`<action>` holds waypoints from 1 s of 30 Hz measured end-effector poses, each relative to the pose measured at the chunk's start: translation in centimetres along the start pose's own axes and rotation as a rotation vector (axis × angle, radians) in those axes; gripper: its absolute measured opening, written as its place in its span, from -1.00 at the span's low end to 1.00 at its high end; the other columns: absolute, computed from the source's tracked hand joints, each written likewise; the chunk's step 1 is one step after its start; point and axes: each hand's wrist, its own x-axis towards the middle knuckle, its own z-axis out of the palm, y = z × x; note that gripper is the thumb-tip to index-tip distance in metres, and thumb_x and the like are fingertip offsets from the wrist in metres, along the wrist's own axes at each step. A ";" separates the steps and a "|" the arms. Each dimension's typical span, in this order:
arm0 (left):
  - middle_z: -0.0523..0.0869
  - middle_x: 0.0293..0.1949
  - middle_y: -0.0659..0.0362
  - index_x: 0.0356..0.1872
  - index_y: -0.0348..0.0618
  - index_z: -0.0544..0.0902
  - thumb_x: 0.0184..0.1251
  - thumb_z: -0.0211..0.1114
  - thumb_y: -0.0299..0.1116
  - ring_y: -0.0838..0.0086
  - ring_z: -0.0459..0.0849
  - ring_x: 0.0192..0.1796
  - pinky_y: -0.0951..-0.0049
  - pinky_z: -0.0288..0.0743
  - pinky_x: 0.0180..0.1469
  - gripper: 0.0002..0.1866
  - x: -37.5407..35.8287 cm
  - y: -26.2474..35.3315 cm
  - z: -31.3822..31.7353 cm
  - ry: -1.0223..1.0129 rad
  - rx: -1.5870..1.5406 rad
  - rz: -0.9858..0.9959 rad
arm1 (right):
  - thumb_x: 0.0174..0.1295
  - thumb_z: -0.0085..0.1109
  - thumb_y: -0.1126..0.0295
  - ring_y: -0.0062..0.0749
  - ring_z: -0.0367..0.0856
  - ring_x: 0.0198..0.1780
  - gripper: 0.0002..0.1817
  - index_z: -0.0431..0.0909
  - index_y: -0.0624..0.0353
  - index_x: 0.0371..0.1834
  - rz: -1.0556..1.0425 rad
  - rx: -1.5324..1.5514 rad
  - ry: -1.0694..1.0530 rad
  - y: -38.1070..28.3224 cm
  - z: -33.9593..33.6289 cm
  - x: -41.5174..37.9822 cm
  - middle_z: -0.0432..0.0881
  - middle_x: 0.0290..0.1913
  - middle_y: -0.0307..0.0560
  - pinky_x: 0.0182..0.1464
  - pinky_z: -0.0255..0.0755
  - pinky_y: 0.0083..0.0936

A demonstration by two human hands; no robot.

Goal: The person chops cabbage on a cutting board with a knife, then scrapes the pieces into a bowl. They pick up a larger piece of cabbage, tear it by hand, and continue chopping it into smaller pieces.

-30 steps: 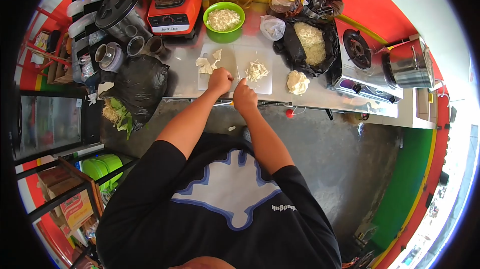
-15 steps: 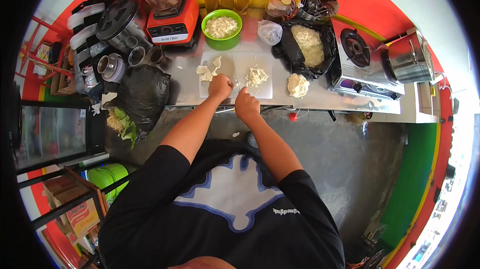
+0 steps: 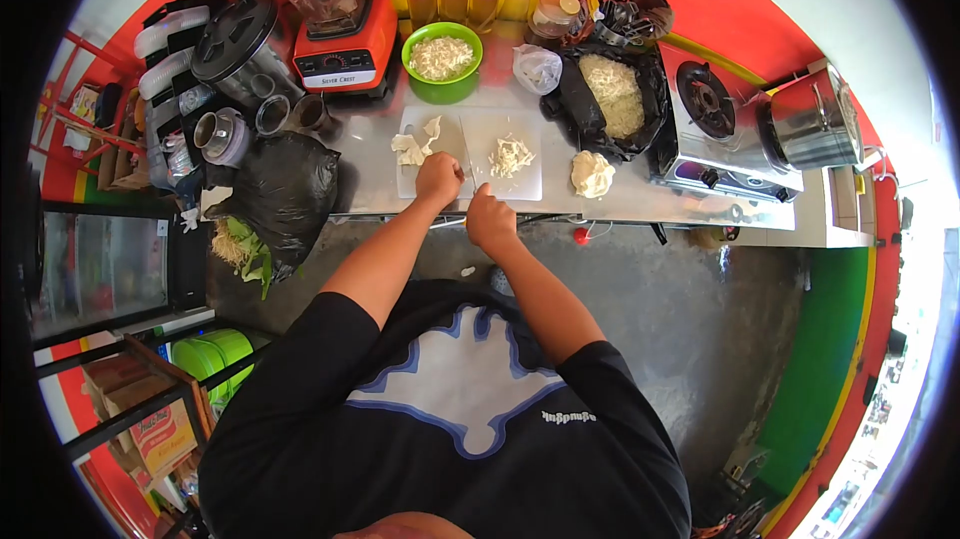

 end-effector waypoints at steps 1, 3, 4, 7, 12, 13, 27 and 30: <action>0.79 -0.35 0.04 -0.52 -0.10 0.77 0.00 0.37 -0.54 0.15 0.79 -0.20 0.19 0.64 -0.15 -0.92 0.0 0.0 0.0 -0.004 -0.020 -0.007 | 0.36 0.05 0.39 0.25 0.76 -0.01 -0.72 0.31 0.32 0.03 -0.002 -0.001 -0.012 0.0 0.2 -0.1 0.72 -0.08 0.41 0.02 0.64 -0.01; 0.79 -0.33 0.03 -0.52 -0.11 0.76 0.00 0.37 -0.54 0.13 0.78 -0.19 0.18 0.64 -0.15 -0.93 -0.1 0.3 -0.3 -0.008 -0.040 -0.019 | 0.36 0.05 0.39 0.26 0.75 0.00 -0.71 0.32 0.32 0.03 -0.012 0.007 -0.008 0.1 0.2 0.1 0.71 -0.06 0.42 0.04 0.64 0.00; 0.78 -0.30 0.01 -0.51 -0.10 0.75 0.03 0.37 -0.52 0.10 0.78 -0.16 0.15 0.64 -0.12 -0.95 -0.1 0.6 -0.5 -0.038 -0.008 -0.018 | 0.35 0.05 0.39 0.28 0.74 0.01 -0.71 0.32 0.33 0.03 -0.019 0.020 -0.003 0.2 0.2 0.3 0.70 -0.05 0.43 0.06 0.63 0.01; 0.77 -0.26 0.00 -0.49 -0.10 0.72 0.07 0.33 -0.51 0.05 0.76 -0.11 0.11 0.64 -0.09 -0.95 -0.3 0.4 -0.5 -0.053 0.031 0.025 | 0.35 0.05 0.40 0.29 0.73 0.03 -0.71 0.33 0.33 0.03 -0.012 0.016 -0.010 0.2 -1.5 0.8 0.70 -0.04 0.44 0.08 0.62 0.02; 0.74 -0.24 0.00 -0.47 -0.10 0.70 0.08 0.28 -0.52 0.03 0.72 -0.09 0.08 0.61 -0.09 -0.93 -0.3 0.1 -0.2 0.006 0.040 0.155 | 0.33 0.06 0.41 0.29 0.73 0.03 -0.70 0.33 0.34 0.04 -0.006 0.019 -0.021 0.1 -1.6 0.1 0.70 -0.05 0.44 0.07 0.62 0.01; 0.74 -0.23 0.00 -0.47 -0.11 0.70 0.07 0.28 -0.53 0.03 0.71 -0.08 0.08 0.61 -0.09 -0.93 -0.4 0.1 -0.3 -0.005 0.039 0.164 | 0.33 0.06 0.41 0.28 0.74 0.02 -0.69 0.33 0.35 0.05 -0.005 0.007 -0.029 0.1 -1.0 -0.1 0.71 -0.06 0.43 0.06 0.63 -0.01; 0.72 -0.28 0.03 -0.44 -0.11 0.73 0.08 0.30 -0.51 0.06 0.68 -0.09 0.09 0.59 -0.08 -0.92 -1.0 -0.3 -0.2 0.033 0.022 0.242 | 0.33 0.06 0.43 0.26 0.75 0.01 -0.67 0.30 0.36 0.08 -0.006 0.027 -0.057 -0.1 0.0 0.5 0.71 -0.07 0.41 0.04 0.64 -0.02; 0.72 -0.29 0.01 -0.44 -0.14 0.74 0.09 0.29 -0.51 0.05 0.68 -0.11 0.10 0.58 -0.06 -0.92 -1.3 -0.6 -0.3 0.037 0.028 0.281 | 0.33 0.06 0.44 0.27 0.73 0.03 -0.67 0.31 0.35 0.08 -0.009 0.051 -0.057 0.4 0.0 1.4 0.70 -0.05 0.42 0.06 0.63 0.00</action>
